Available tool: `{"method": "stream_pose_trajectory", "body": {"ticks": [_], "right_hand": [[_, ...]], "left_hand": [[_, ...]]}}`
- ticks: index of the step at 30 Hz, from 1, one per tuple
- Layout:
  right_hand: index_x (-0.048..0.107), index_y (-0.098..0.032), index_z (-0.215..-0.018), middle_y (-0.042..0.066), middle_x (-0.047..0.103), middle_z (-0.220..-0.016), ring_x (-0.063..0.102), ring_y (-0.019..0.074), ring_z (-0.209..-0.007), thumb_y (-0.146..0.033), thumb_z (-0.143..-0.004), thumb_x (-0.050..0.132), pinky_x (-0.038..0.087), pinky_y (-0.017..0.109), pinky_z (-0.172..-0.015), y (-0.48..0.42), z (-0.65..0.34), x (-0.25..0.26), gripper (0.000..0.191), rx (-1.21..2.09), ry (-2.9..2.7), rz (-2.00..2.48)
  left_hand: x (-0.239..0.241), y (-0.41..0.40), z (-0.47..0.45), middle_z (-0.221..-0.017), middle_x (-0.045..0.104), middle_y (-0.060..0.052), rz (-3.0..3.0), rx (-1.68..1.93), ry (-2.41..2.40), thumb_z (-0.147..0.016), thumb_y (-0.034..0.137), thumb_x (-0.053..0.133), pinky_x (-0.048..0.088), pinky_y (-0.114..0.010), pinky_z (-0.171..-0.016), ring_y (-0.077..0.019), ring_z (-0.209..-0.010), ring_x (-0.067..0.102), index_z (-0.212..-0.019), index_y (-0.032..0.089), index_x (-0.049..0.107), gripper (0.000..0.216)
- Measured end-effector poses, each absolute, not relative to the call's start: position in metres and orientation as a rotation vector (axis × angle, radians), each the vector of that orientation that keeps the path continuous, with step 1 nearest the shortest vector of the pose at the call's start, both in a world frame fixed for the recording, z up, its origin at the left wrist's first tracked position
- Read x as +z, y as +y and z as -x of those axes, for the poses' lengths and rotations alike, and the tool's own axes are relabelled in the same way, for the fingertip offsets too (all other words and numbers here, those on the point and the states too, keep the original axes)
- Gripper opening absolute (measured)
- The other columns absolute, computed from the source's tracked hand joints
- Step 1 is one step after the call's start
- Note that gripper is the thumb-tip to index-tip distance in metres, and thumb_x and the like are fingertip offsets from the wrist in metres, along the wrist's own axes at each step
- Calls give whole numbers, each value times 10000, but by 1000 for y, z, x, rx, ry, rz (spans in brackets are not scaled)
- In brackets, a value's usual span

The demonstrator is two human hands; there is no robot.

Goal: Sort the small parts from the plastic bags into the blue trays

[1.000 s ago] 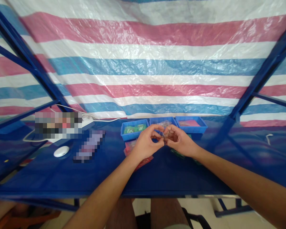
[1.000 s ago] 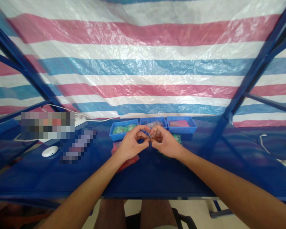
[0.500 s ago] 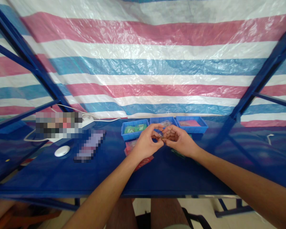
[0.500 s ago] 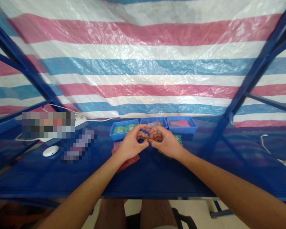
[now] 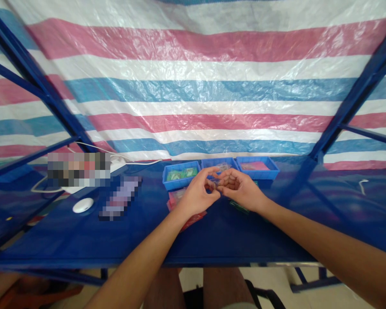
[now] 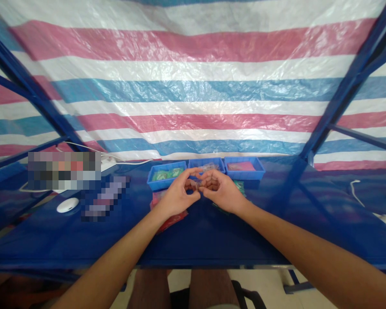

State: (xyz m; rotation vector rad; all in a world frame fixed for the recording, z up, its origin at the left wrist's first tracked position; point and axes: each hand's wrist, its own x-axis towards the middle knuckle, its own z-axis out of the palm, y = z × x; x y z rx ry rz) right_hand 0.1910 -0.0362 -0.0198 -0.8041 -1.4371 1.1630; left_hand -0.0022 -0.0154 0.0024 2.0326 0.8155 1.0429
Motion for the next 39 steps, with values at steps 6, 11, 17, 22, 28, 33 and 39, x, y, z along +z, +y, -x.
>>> {"method": "stream_pose_trajectory", "body": {"ticks": [6,11,17,22,28,33,39], "right_hand": [[628,-241,-1098,0,703,-920,693,152,-801,-255,-801,830,558,304,-769,-38,-191,-19,360,1154,-1471,792],[640,-240,-1075,1,696,-917,684,157,-820,-251,-787,826,555,306,-780,-36,-190,-20,344,1129,-1471,816],[604,-247,-969,-22,655,-800,637,160,-696,-385,-788,845,542,306,-672,-23,-200,-21,331,985,-1344,946],[644,-240,-964,12,720,-882,692,185,-804,-432,-799,858,586,339,-769,-26,-201,-17,332,990,-1393,905],[727,-236,-1093,68,791,-1080,743,229,-974,-504,-888,776,630,399,-848,-35,-199,-7,341,1087,-1440,843],[714,-233,-1068,61,773,-994,726,222,-918,-500,-900,768,619,344,-721,-31,-201,-12,319,978,-1431,895],[699,-233,-1137,64,741,-1014,699,211,-898,-428,-864,814,599,344,-752,-29,-203,-18,355,941,-1517,937]], "left_hand": [[9,-19,3,-1166,712,-65,-2139,1056,863,-761,70,639,557,-296,-797,-142,-797,658,-1407,203,585,662],[3,-15,2,-1281,687,-90,-2097,1058,835,-795,72,629,570,-288,-790,-134,-816,679,-1424,211,556,648],[4,-10,5,-1207,681,-98,-2166,1249,919,-918,235,684,585,-298,-811,-200,-1012,693,-1244,211,663,328],[12,-15,4,-1085,754,-77,-2253,1134,874,-959,317,688,586,-309,-793,-193,-899,724,-1162,215,760,237],[9,-11,6,-1060,792,-76,-2229,1141,984,-949,360,714,600,-329,-801,-222,-923,747,-1149,221,783,253],[4,-6,7,-1113,813,-79,-2113,1174,1016,-965,358,686,613,-369,-869,-249,-984,768,-1121,217,783,231],[5,-11,4,-1046,807,-57,-2039,1108,900,-946,292,686,607,-331,-848,-217,-939,773,-1243,217,697,306]]}}
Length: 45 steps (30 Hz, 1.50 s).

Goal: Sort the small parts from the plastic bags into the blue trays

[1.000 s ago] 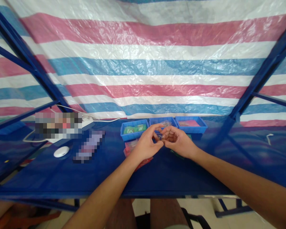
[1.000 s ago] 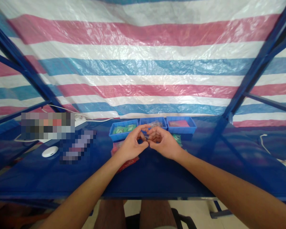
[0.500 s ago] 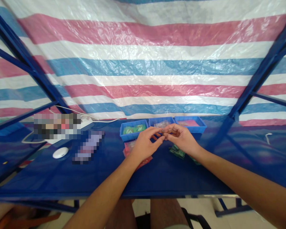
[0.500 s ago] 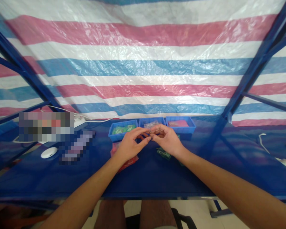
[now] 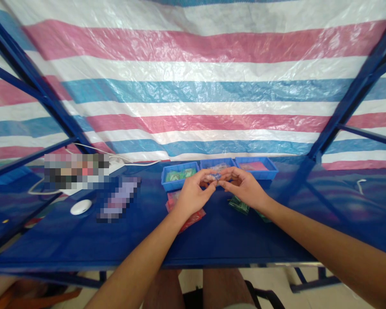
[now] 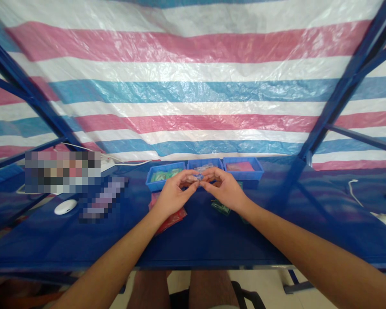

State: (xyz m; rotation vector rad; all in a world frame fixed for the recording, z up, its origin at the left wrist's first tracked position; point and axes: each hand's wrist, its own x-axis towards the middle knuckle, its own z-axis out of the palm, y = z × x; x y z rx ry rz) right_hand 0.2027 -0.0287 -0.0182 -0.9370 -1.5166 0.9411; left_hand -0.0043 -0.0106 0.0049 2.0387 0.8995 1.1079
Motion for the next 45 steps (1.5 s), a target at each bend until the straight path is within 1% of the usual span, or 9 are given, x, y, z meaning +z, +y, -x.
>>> {"method": "stream_pose_trajectory", "body": {"ticks": [8,13,22,27,31,35,37,40,45], "right_hand": [[638,-228,-1017,12,683,-912,656,171,-823,-257,-788,790,546,303,-722,-34,-197,-14,276,1034,-1517,894],[577,-234,-980,-39,615,-838,585,131,-724,-165,-749,733,493,284,-695,-37,-194,-11,287,1116,-1514,890],[540,-229,-933,-78,528,-745,496,103,-638,-155,-766,685,393,252,-617,-40,-191,-6,234,1166,-1517,859],[549,-249,-1040,-57,601,-793,595,139,-662,-211,-810,703,476,288,-647,-34,-194,-13,279,1157,-1482,856],[570,-261,-1120,-51,587,-759,580,156,-620,-346,-867,734,493,306,-611,-17,-212,-15,313,900,-1415,953],[614,-237,-1054,23,670,-898,655,203,-801,-410,-859,777,551,355,-763,0,-238,-12,307,590,-1359,1015],[654,-228,-1022,43,696,-907,655,212,-786,-427,-900,741,542,364,-750,3,-246,-10,250,438,-1393,1101],[710,-222,-1005,48,699,-880,614,205,-708,-377,-957,678,505,361,-691,3,-251,-10,165,188,-1527,1219],[720,-227,-973,61,696,-947,639,239,-846,-209,-969,613,521,387,-800,7,-249,-11,109,-59,-1746,1130]], "left_hand": [[8,-14,5,-944,801,-34,-2125,1045,935,-925,279,693,560,-298,-752,-192,-827,747,-1162,207,683,248],[8,-17,4,-897,768,-21,-2129,1019,819,-930,250,676,558,-288,-772,-172,-798,718,-1228,197,650,304],[7,-20,1,-936,778,-4,-2166,1042,780,-917,204,674,560,-285,-827,-164,-841,727,-1320,211,588,412],[11,-19,4,-934,781,-6,-2199,1056,842,-957,214,628,562,-280,-775,-168,-836,735,-1380,222,542,432],[11,-14,9,-1103,763,-49,-2286,1142,1003,-960,219,619,565,-281,-736,-170,-861,721,-1366,221,560,411],[8,-11,11,-1056,756,-57,-2457,1082,1003,-977,209,597,572,-336,-863,-186,-892,718,-1202,208,667,235],[7,-11,12,-1059,757,-58,-2497,1054,1000,-987,216,590,569,-343,-872,-194,-905,722,-1184,213,681,217],[6,-11,13,-1076,756,-60,-2513,1027,1016,-988,223,592,571,-341,-863,-199,-913,724,-1200,217,680,229],[4,-9,13,-1084,759,-61,-2537,992,1023,-994,230,588,575,-346,-888,-205,-932,728,-1194,217,686,223]]}}
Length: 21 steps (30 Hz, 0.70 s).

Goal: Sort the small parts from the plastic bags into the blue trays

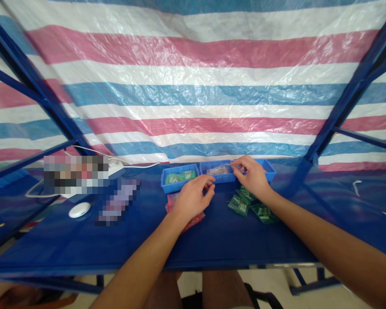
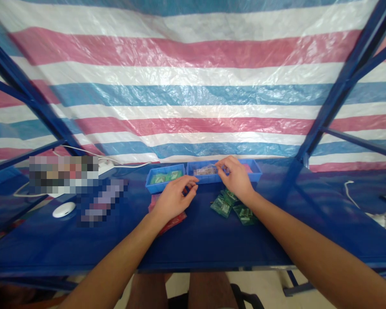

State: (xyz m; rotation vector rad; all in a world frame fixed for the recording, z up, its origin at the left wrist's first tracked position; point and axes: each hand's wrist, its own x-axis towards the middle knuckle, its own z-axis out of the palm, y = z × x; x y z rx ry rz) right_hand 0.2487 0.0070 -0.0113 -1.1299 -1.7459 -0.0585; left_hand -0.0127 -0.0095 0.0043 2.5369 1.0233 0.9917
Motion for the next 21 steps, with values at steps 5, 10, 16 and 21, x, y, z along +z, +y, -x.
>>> {"method": "stream_pose_trajectory", "body": {"ticks": [5,10,16,21], "right_hand": [[728,-235,-1001,82,713,-1005,648,281,-1019,-154,-961,587,523,439,-946,15,-250,-15,167,-120,-1920,1066],[745,-246,-1035,67,761,-994,664,286,-988,-221,-972,633,517,464,-961,13,-252,-15,131,-110,-2065,1044],[733,-235,-1062,81,771,-1009,688,288,-1005,-299,-1011,619,509,437,-959,-3,-253,3,141,-93,-2020,1120],[769,-247,-989,23,730,-817,650,209,-722,-548,-898,764,462,315,-661,-18,-262,21,314,338,-2346,1141]], "left_hand": [[2,-9,12,-1060,763,-60,-2552,975,1016,-989,227,588,579,-344,-888,-211,-926,724,-1164,216,696,206],[1,-9,12,-1046,767,-51,-2551,972,1018,-976,211,596,580,-337,-874,-209,-910,722,-1150,226,701,204],[2,-8,12,-1047,770,-54,-2547,966,1014,-973,209,595,581,-333,-870,-211,-919,723,-1142,224,707,203],[3,-10,11,-1042,769,-49,-2558,942,1012,-974,212,592,578,-338,-885,-214,-934,722,-1135,228,710,201]]}}
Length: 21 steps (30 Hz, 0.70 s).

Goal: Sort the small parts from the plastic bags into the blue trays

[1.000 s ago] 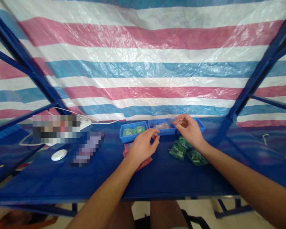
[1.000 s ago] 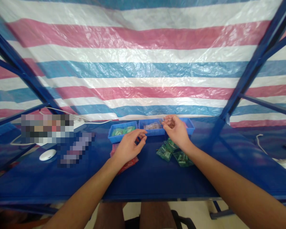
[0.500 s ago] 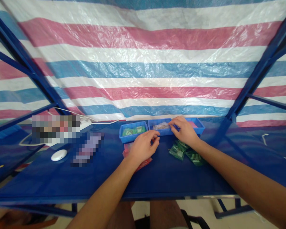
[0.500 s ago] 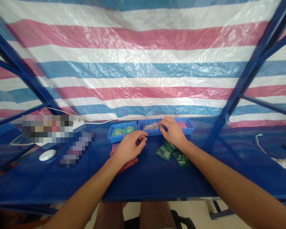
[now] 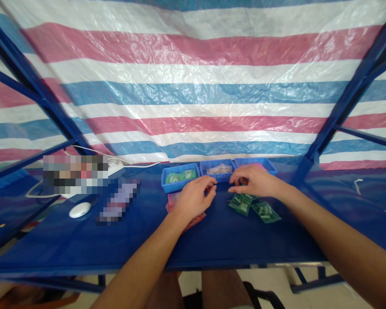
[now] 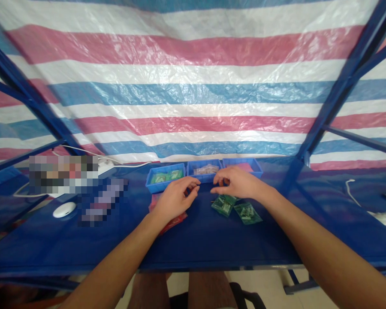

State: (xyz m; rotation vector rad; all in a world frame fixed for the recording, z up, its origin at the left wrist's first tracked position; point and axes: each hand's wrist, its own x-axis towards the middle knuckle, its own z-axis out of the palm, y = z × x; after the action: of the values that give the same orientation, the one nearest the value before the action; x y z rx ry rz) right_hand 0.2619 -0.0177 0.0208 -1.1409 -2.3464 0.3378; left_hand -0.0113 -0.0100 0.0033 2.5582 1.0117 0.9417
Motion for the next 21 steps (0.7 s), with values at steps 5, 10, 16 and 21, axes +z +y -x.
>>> {"method": "stream_pose_trajectory", "body": {"ticks": [5,10,16,21], "right_hand": [[782,-264,-1013,6,703,-890,633,209,-758,-604,-570,963,454,293,-634,-22,-265,17,587,677,-2519,1174],[788,-268,-1065,-1,687,-904,617,193,-759,-533,-590,968,453,281,-637,-22,-264,13,573,744,-2478,1151],[783,-255,-1046,7,669,-905,618,189,-769,-527,-723,901,449,285,-648,-23,-254,13,439,682,-2502,1140],[775,-246,-1031,19,647,-935,608,195,-789,-544,-721,903,456,294,-681,-21,-249,8,449,609,-2469,1143]], "left_hand": [[4,-12,11,-1059,776,-54,-2567,935,1020,-966,212,598,579,-347,-900,-224,-956,727,-1126,233,718,201],[4,-13,11,-1038,779,-49,-2568,939,1016,-956,202,605,580,-332,-884,-216,-940,731,-1110,236,722,196],[3,-12,11,-1015,779,-41,-2581,922,1023,-956,199,601,567,-336,-875,-217,-925,727,-1088,236,717,179],[4,-12,11,-1012,780,-36,-2588,898,1029,-965,211,592,561,-336,-867,-220,-927,726,-1074,240,719,169]]}}
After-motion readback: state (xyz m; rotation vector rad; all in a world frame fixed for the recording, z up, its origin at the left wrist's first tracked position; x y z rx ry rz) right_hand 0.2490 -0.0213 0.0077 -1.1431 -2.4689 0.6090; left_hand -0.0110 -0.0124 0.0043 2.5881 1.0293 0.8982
